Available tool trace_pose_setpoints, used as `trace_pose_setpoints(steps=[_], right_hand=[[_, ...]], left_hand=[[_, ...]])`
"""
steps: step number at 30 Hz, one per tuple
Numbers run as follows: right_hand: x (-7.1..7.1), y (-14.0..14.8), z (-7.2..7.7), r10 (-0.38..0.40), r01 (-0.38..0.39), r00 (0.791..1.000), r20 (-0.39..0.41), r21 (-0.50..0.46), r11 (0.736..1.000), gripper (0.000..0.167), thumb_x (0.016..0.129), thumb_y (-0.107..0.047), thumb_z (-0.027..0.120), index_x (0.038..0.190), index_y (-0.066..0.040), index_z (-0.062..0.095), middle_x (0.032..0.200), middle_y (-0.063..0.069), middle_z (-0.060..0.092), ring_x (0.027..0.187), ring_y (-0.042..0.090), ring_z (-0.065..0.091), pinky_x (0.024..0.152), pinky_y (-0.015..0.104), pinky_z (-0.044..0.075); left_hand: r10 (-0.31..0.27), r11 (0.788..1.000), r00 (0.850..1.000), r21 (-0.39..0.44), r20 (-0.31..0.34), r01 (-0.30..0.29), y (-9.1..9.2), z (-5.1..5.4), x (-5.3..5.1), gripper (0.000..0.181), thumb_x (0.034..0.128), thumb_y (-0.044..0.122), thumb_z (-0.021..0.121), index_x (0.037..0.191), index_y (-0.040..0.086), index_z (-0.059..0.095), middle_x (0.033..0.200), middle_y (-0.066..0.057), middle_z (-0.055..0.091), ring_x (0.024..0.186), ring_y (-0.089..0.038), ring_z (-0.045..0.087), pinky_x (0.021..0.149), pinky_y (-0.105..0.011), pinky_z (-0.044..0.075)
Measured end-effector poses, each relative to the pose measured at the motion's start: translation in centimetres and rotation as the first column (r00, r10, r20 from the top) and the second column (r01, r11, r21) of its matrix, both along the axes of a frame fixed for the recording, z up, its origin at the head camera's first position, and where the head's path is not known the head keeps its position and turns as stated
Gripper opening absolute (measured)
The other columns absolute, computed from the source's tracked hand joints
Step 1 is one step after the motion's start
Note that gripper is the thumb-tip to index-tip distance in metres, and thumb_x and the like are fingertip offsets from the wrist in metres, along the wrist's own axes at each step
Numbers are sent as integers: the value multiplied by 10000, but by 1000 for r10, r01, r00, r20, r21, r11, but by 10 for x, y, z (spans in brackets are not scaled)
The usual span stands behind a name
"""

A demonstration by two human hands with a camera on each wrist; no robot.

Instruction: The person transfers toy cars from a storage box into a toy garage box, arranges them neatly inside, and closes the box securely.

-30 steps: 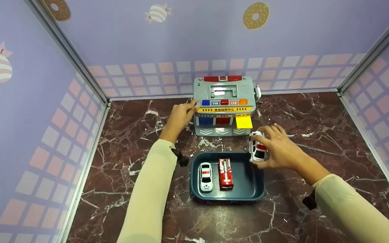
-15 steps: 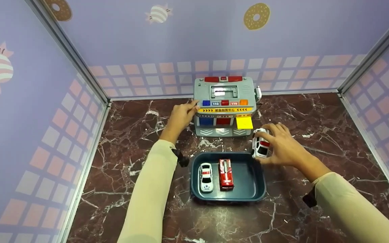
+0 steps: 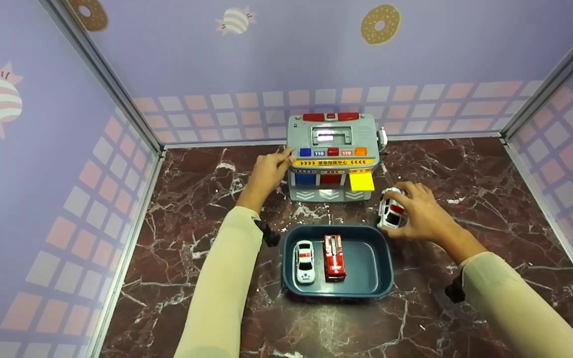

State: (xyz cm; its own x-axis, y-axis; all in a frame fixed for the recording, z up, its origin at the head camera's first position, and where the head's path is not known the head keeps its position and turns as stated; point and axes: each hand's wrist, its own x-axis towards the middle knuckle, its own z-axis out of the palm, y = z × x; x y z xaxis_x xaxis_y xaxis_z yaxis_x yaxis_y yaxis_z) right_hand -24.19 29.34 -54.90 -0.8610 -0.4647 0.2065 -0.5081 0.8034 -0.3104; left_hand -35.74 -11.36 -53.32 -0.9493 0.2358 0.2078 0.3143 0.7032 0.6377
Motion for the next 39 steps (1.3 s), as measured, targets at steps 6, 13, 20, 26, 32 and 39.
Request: trace_pose_setpoints(steps=[6,13,20,26,32,39], right_hand=[[-7,-4,-4,-3,3,1000,11,14,1000,815,715,-486,994,1388,-140,692,1430,262,587,1309,519,549,1188,779,350],[-16,-11,-11,-15,13,999,34,49,999,816,726,-511,981,1397,-147,692,1425,264,584,1275,518,553,1155,785,375],[-26,-15,-17,-13,11,999,38,71,997,849,742,-526,982,1447,-160,681,1460,271,565,1300,522,540,1164,775,376],[-31,-19,-22,-4,1,999,33,86,996,819,757,-534,976,1424,-161,683,1442,276,568,1304,529,543,1151,774,393],[-38,-27,-24,32,-33,999,15,89,995,816,762,-547,971,1416,-138,706,1453,270,571,1307,537,546,1133,754,419],[-37,-27,-35,13,-18,998,55,78,997,806,791,-532,968,1423,-115,692,1500,291,546,1360,573,525,1168,801,388]], left_hand=[[-2,1000,1000,-7,-11,2,-1,1,1,415,1151,371,615,1514,181,685,1473,-133,710,1388,-375,679,1196,-497,531],[-5,1000,1000,-15,-4,5,-2,0,1,419,1155,384,602,1522,198,681,1487,-141,701,1412,-361,663,1216,-490,514],[13,1000,1000,-11,-21,-14,-4,1,1,420,1149,383,614,1522,202,682,1476,-113,711,1389,-350,683,1192,-484,535],[7,1000,1000,-15,-13,-7,-3,1,1,416,1157,374,601,1530,205,678,1491,-91,706,1399,-342,676,1206,-480,524],[9,1000,1000,-4,1,-9,-3,2,1,435,1158,391,595,1551,215,653,1519,-95,680,1403,-355,674,1209,-480,522],[8,1000,1000,-2,15,-8,1,0,3,434,1157,400,595,1548,222,658,1514,-82,691,1369,-336,702,1197,-463,533]])
